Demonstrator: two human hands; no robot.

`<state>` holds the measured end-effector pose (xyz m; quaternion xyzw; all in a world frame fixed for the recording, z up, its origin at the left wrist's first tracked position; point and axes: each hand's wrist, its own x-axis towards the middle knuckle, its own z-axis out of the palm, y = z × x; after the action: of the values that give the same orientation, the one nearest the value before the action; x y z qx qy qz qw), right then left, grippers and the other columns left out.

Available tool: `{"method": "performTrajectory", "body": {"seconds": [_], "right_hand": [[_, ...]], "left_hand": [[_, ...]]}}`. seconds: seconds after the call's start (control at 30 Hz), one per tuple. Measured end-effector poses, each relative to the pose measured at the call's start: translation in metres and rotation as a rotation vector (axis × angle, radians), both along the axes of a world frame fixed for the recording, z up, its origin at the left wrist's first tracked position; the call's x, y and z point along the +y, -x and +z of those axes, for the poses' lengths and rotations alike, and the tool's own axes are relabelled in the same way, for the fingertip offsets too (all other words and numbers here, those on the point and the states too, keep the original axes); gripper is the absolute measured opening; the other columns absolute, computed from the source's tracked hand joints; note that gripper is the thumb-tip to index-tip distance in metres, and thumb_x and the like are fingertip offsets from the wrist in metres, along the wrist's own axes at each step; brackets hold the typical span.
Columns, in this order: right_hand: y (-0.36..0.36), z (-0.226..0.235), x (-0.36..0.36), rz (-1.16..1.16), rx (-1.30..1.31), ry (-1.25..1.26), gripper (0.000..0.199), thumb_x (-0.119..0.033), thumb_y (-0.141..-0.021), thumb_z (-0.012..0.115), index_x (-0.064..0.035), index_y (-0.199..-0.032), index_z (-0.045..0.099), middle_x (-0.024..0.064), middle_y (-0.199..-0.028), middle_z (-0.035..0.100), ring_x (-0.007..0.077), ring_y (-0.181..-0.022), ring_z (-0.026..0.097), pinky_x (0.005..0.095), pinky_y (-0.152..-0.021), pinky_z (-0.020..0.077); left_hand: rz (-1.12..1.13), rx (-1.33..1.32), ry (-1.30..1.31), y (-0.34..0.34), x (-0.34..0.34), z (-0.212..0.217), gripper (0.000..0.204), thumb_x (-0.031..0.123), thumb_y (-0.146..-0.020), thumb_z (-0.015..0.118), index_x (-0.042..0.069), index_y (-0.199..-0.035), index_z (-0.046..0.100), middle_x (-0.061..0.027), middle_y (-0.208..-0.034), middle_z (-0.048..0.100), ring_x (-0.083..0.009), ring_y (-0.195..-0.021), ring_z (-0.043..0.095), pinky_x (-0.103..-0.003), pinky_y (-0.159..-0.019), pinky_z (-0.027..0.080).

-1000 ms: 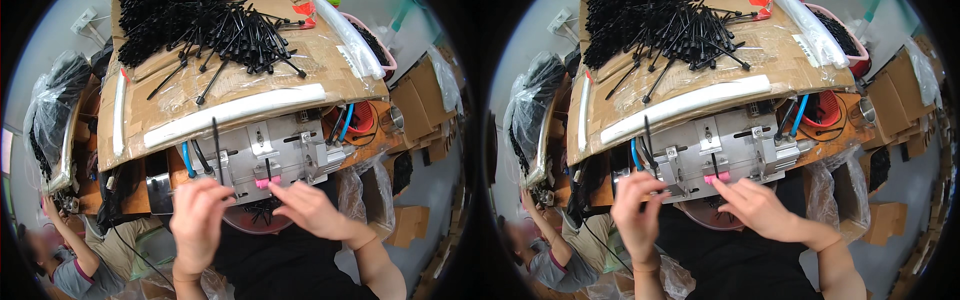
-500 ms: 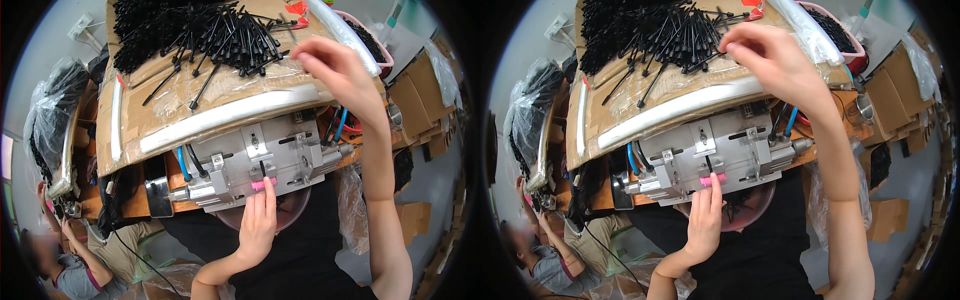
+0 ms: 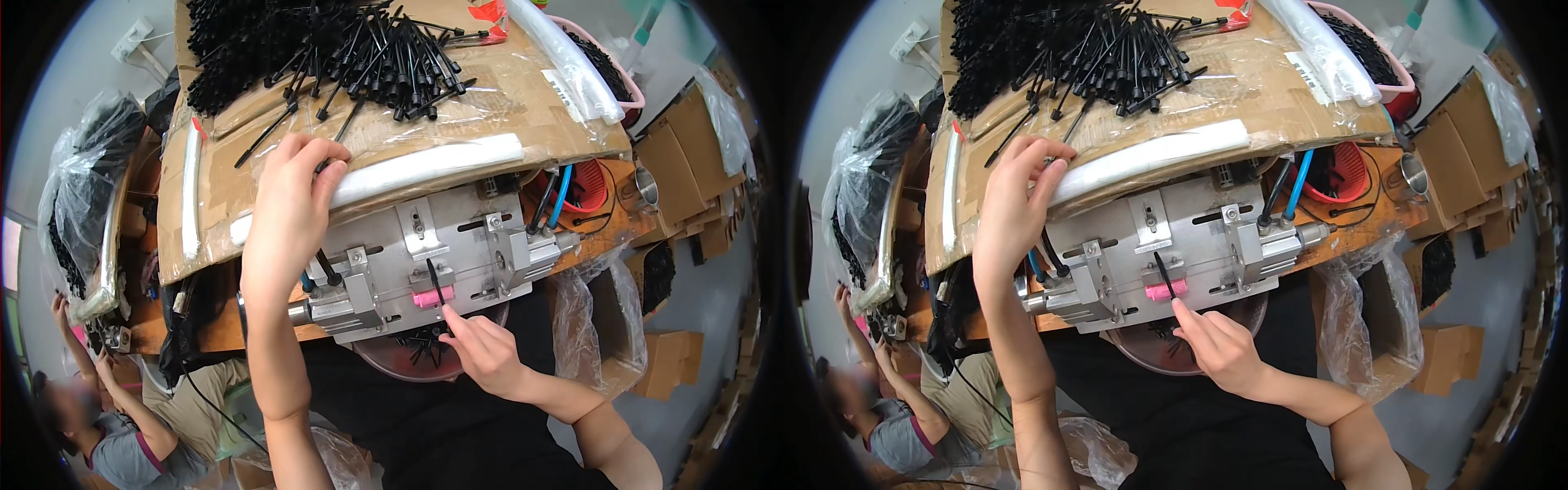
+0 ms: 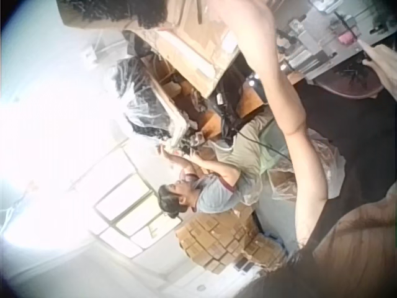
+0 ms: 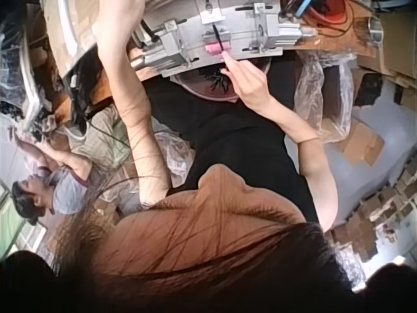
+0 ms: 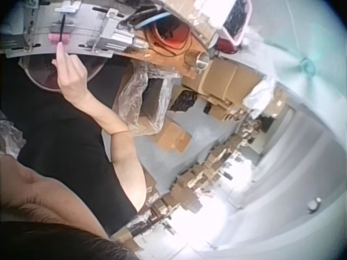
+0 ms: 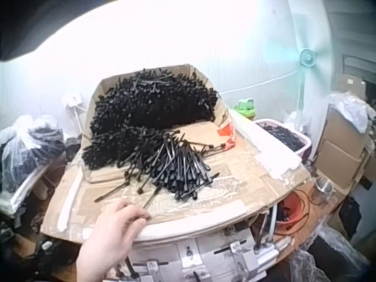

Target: The person repeatedly picks up black cable ties from a pile on a cardboard surface and inserts them into a metal processing machine. They operate a lever to process each tie and then place the finished item into a pink basket below. The task is performed one at a time in a continuous loop.

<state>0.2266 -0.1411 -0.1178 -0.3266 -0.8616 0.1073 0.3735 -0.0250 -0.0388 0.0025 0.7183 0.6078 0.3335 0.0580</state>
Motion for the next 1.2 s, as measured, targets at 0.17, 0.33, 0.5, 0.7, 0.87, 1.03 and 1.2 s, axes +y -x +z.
{"method": "performTrajectory", "body": {"seconds": [0.17, 0.33, 0.5, 0.7, 0.87, 1.03, 1.2], "right_hand": [[0.010, 0.003, 0.001, -0.017, -0.054, 0.020, 0.053, -0.002, -0.078, 0.074, 0.0117, -0.126, 0.057, 0.0069, -0.082, 0.061, 0.0162, -0.063, 0.050, 0.0287, -0.057, 0.0454], [0.005, 0.013, 0.001, -0.073, -0.159, 0.031, 0.056, -0.008, -0.077, 0.077, 0.0088, -0.127, 0.058, 0.0056, -0.084, 0.063, 0.0153, -0.064, 0.052, 0.0272, -0.057, 0.0464], [-0.007, 0.042, 0.000, -0.106, -0.123, 0.106, 0.058, -0.017, -0.075, 0.080, 0.0030, -0.126, 0.061, 0.0050, -0.083, 0.065, 0.0154, -0.064, 0.057, 0.0262, -0.056, 0.0477], [-0.025, 0.053, 0.004, -0.157, -0.017, 0.103, 0.055, -0.018, -0.072, 0.083, 0.0028, -0.120, 0.065, 0.0053, -0.073, 0.064, 0.0166, -0.056, 0.056, 0.0269, -0.052, 0.0469], [-0.030, 0.058, 0.005, -0.143, 0.059, 0.107, 0.054, -0.016, -0.072, 0.084, 0.0029, -0.119, 0.066, 0.0063, -0.073, 0.064, 0.0183, -0.057, 0.057, 0.0285, -0.051, 0.0464], [-0.035, 0.082, 0.040, -0.100, -0.002, -0.023, 0.042, -0.004, -0.074, 0.081, 0.0045, -0.113, 0.066, 0.0099, -0.075, 0.062, 0.0233, -0.061, 0.058, 0.0323, -0.054, 0.0462], [-0.004, 0.109, 0.166, -0.334, 0.005, -0.305, 0.016, -0.019, -0.089, 0.068, -0.0040, -0.093, 0.067, 0.0123, -0.086, 0.067, 0.0335, -0.079, 0.065, 0.0422, -0.065, 0.0514]], "left_hand": [[0.001, -0.091, 0.049, 0.000, -0.021, 0.009, 0.014, -0.002, -0.085, 0.064, -0.002, -0.098, 0.066, -0.0138, -0.094, 0.061, -0.0283, -0.084, 0.061, -0.034, -0.078, 0.048], [0.065, 0.026, -0.119, -0.051, -0.081, -0.014, 0.048, -0.009, -0.078, 0.067, 0.002, -0.124, 0.061, -0.0124, -0.093, 0.060, -0.0263, -0.085, 0.058, -0.033, -0.077, 0.047], [0.000, 0.179, -0.004, -0.097, -0.142, -0.070, 0.064, 0.001, -0.076, 0.068, -0.010, -0.136, 0.050, -0.0115, -0.096, 0.057, -0.0233, -0.083, 0.055, -0.034, -0.075, 0.049], [-0.028, 0.254, 0.127, -0.118, -0.142, -0.097, 0.074, 0.002, -0.076, 0.063, -0.011, -0.144, 0.037, -0.0101, -0.098, 0.052, -0.0228, -0.086, 0.052, -0.031, -0.078, 0.048], [-0.049, 0.261, 0.195, -0.119, -0.138, -0.093, 0.075, 0.001, -0.076, 0.064, -0.011, -0.144, 0.036, -0.0108, -0.099, 0.052, -0.0236, -0.086, 0.051, -0.032, -0.080, 0.048], [-0.071, 0.159, 0.108, -0.101, -0.114, -0.058, 0.061, 0.004, -0.080, 0.071, -0.003, -0.137, 0.050, -0.0125, -0.098, 0.054, -0.0274, -0.091, 0.053, -0.036, -0.079, 0.048], [-0.095, 0.227, -0.311, -0.085, 0.029, 0.001, 0.028, -0.008, -0.071, 0.059, -0.002, -0.098, 0.057, -0.0177, -0.107, 0.052, -0.0334, -0.101, 0.053, -0.039, -0.086, 0.050]]}}
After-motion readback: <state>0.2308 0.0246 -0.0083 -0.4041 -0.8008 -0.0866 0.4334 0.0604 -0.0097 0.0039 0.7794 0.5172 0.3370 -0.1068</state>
